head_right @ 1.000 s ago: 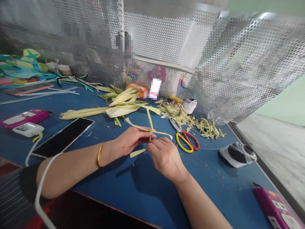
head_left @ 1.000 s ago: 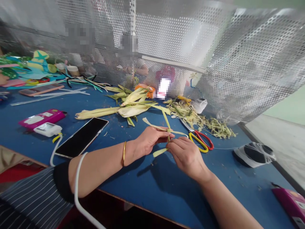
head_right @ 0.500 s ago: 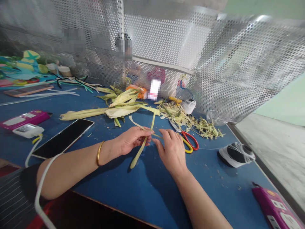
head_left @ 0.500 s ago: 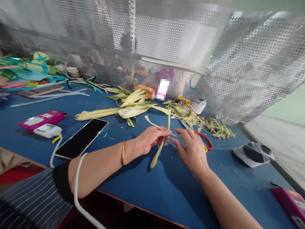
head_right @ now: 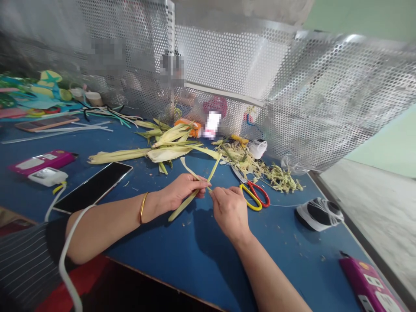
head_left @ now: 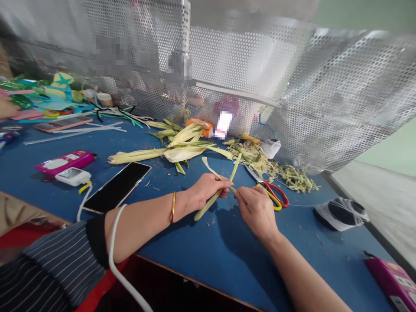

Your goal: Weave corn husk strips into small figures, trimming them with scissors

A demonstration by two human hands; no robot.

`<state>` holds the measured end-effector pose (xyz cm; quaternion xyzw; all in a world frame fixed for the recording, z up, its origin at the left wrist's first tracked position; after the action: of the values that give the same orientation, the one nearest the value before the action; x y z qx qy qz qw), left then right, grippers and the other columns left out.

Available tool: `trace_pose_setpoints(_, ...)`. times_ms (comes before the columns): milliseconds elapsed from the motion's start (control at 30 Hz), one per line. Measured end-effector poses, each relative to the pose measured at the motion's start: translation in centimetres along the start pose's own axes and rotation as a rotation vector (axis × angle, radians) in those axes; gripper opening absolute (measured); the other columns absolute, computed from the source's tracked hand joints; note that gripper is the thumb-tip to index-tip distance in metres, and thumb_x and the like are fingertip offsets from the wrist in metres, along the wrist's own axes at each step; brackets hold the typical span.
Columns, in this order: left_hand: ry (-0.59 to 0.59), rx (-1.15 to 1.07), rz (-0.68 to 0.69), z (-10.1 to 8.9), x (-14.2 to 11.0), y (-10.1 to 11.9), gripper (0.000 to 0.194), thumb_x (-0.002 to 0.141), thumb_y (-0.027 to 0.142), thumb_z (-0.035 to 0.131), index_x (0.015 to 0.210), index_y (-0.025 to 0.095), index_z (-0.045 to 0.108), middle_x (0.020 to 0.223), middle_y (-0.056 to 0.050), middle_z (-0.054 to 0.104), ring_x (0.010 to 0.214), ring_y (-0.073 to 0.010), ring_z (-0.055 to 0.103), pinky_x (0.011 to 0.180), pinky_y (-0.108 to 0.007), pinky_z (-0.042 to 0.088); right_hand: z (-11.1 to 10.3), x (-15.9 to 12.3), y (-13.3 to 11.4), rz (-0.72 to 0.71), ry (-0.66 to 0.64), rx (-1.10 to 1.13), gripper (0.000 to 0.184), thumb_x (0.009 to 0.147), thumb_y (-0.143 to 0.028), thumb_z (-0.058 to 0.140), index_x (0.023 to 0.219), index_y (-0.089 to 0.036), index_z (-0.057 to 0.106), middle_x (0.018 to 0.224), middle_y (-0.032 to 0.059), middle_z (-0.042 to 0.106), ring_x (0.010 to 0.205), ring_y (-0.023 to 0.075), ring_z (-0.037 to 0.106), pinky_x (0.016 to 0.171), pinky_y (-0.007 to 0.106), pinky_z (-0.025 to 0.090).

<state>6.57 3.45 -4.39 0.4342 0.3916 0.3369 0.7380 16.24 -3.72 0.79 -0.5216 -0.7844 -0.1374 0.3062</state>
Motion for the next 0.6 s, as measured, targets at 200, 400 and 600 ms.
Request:
trace_pose_setpoints(200, -0.051, -0.057, -0.025, -0.14, 0.18, -0.47, 0.019, 0.070, 0.028, 0.079, 0.073, 0.011, 0.072, 0.061, -0.002, 0.064, 0.056, -0.0103, 0.057, 0.064, -0.026, 0.046, -0.24, 0.13, 0.65, 0.038, 0.014, -0.004, 0.033, 0.097, -0.021, 0.044, 0.064, -0.023, 0.044, 0.053, -0.0033, 0.050, 0.052, 0.0147, 0.047, 0.067, 0.028, 0.037)
trace_pose_setpoints(400, -0.023, -0.019, -0.059, -0.49, 0.15, -0.80, 0.020, 0.075, 0.031, 0.075, 0.076, 0.011, 0.072, 0.068, -0.005, 0.068, 0.061, -0.0127, 0.062, 0.066, -0.026, 0.050, -0.38, 0.21, 0.91, 0.055, 0.032, -0.013, 0.033, 0.096, -0.021, 0.045, 0.063, -0.023, 0.046, 0.051, -0.0031, 0.049, 0.051, 0.0155, 0.047, 0.062, 0.028, 0.035)
trace_pose_setpoints(600, -0.030, -0.009, -0.085, -0.32, 0.11, -0.84, 0.012, 0.077, 0.024, 0.073, 0.073, 0.013, 0.072, 0.067, -0.003, 0.067, 0.061, -0.0118, 0.061, 0.064, -0.025, 0.048, -0.43, 0.12, 1.04, 0.066, 0.032, -0.005, 0.033, 0.097, -0.024, 0.044, 0.065, -0.022, 0.050, 0.054, -0.0017, 0.051, 0.055, 0.0165, 0.049, 0.063, 0.027, 0.036)
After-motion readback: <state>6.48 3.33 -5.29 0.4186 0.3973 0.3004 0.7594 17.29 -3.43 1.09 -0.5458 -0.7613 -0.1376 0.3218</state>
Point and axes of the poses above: each hand's wrist, its own x-axis towards the middle knuckle, its own z-axis out of the palm, y = z × x, the point moved 8 cm from there along x, towards the middle knuckle
